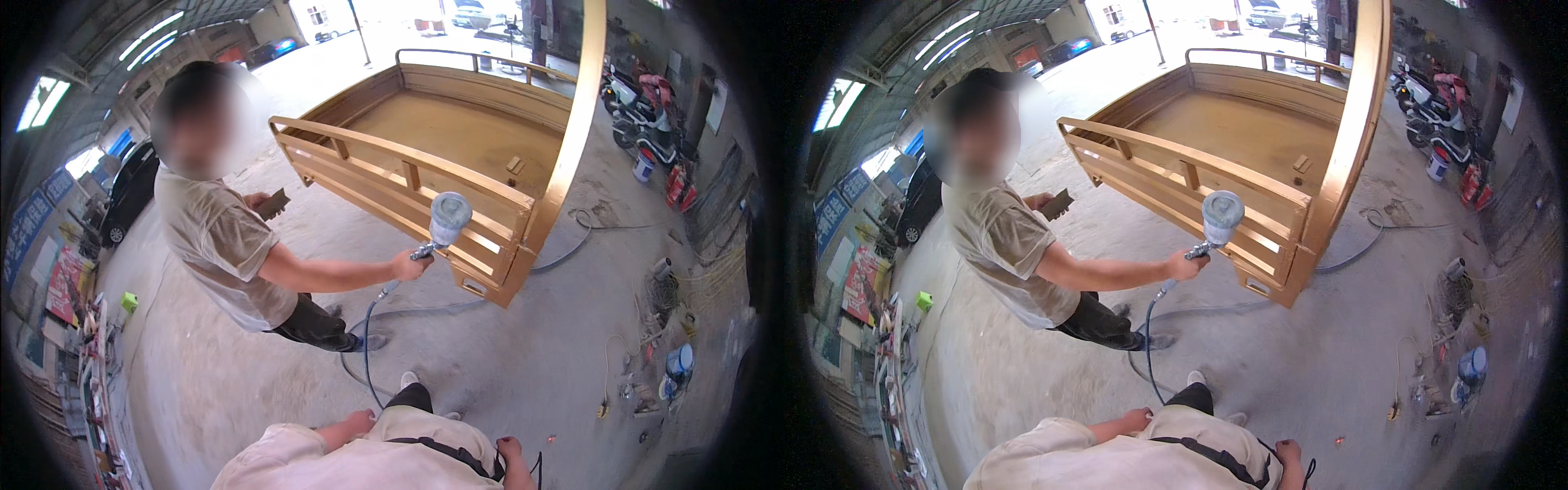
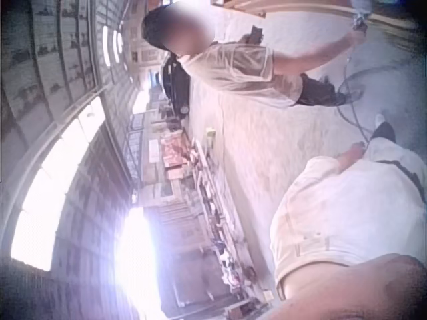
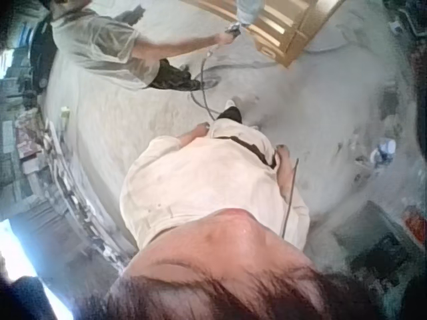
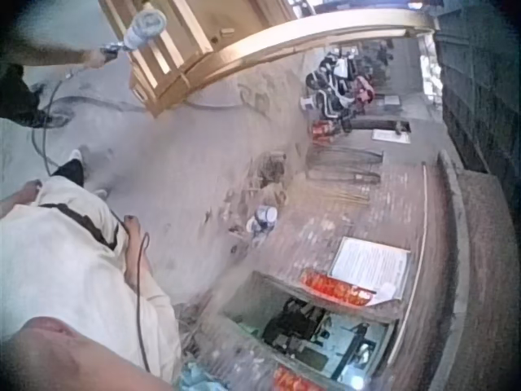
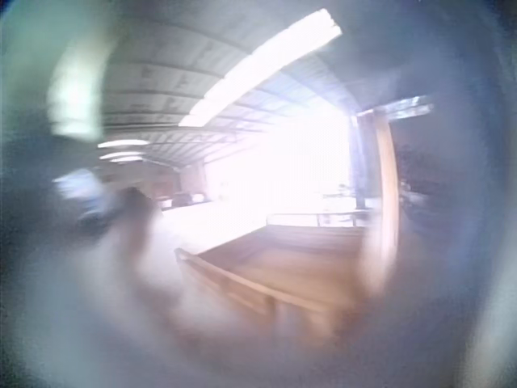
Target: The person uses a spray gun to apply gold paint to a wooden bed frame in a workshop. They move around the frame to cover multiple sides and sections, then hand the spray gun to a coworker who continues painting.
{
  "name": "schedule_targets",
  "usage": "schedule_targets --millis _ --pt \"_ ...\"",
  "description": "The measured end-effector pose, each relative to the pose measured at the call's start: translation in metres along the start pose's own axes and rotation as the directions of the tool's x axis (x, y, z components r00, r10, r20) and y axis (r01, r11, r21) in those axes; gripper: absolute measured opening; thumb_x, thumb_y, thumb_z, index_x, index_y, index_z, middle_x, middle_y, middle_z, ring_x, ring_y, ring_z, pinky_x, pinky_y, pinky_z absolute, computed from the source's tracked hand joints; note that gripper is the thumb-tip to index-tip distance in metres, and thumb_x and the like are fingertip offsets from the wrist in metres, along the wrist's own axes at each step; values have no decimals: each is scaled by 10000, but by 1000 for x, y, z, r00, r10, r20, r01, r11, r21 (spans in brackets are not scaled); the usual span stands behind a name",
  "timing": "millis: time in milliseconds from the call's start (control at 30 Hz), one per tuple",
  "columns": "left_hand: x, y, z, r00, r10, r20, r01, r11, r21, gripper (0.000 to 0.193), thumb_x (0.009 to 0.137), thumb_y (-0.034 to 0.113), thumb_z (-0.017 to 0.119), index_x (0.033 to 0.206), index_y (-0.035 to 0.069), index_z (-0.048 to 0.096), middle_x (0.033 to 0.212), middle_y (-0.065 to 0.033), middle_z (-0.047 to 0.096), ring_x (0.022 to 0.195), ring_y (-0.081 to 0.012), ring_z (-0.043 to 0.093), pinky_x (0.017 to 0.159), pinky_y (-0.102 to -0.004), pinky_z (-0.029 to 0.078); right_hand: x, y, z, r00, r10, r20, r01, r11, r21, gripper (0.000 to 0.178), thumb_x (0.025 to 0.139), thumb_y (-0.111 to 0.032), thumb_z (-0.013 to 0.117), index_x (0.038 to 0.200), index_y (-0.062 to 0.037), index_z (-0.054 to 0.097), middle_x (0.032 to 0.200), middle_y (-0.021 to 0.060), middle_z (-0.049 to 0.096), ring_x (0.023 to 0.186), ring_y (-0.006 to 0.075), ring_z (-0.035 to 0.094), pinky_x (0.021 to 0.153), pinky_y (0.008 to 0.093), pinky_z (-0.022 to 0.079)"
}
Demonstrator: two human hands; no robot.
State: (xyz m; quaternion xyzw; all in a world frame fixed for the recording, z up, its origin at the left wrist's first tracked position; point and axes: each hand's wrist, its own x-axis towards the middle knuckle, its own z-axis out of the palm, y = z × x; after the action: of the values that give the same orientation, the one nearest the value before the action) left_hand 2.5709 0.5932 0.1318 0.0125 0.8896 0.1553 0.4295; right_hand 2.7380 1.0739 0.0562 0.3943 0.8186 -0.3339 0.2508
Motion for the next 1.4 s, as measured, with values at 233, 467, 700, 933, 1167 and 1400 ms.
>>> schedule_targets --millis 233,467,700,933,1167,1400 --pt "19 -25 17 999 32 15 -33 998 51 442 861 376 593 1223 123 589 1151 -216 647 1102 -377 602 935 -474 476 -5 2 4 999 11 51 -11 1000 12 376 784 -348 634 982 -44 731 1026 207 695 1019 362 653 919 428 499" --pt "-2 -4 -1 998 15 57 -19 997 78 487 881 454 538 1235 124 586 1181 -211 640 1118 -367 599 947 -473 471 -6 3 9 1000 15 -15 -15 1000 23 342 756 -321 654 947 -50 740 980 203 705 965 350 675 892 417 518" --pt "-8 -7 -5 998 -47 44 43 996 78 566 832 497 572 1277 148 578 1199 -194 641 1127 -364 600 950 -465 473 -4 5 6 999 -34 10 34 999 -19 359 750 -328 647 956 -51 745 1001 199 701 982 351 670 908 416 515" --pt "12 -30 18 1000 -15 27 12 996 90 520 835 434 567 1274 155 573 1180 -176 654 1096 -362 617 932 -466 484 9 12 10 986 -148 79 150 989 -20 389 790 -320 621 992 3 702 973 224 697 927 367 660 839 439 501" --pt "24 -27 16 999 35 2 -35 995 93 476 836 367 558 1262 155 576 1162 -172 658 1090 -359 617 935 -472 481 38 25 20 973 -207 106 211 977 -19 396 840 -337 566 1001 1 696 1012 228 685 960 388 639 835 454 490" --pt "10 -25 15 1000 -17 -19 18 998 68 516 860 466 541 1254 135 573 1137 -221 654 1074 -393 614 938 -471 480 56 38 40 958 -243 153 253 966 -48 400 882 -346 525 1029 -14 692 1058 222 675 1008 400 626 861 464 489"
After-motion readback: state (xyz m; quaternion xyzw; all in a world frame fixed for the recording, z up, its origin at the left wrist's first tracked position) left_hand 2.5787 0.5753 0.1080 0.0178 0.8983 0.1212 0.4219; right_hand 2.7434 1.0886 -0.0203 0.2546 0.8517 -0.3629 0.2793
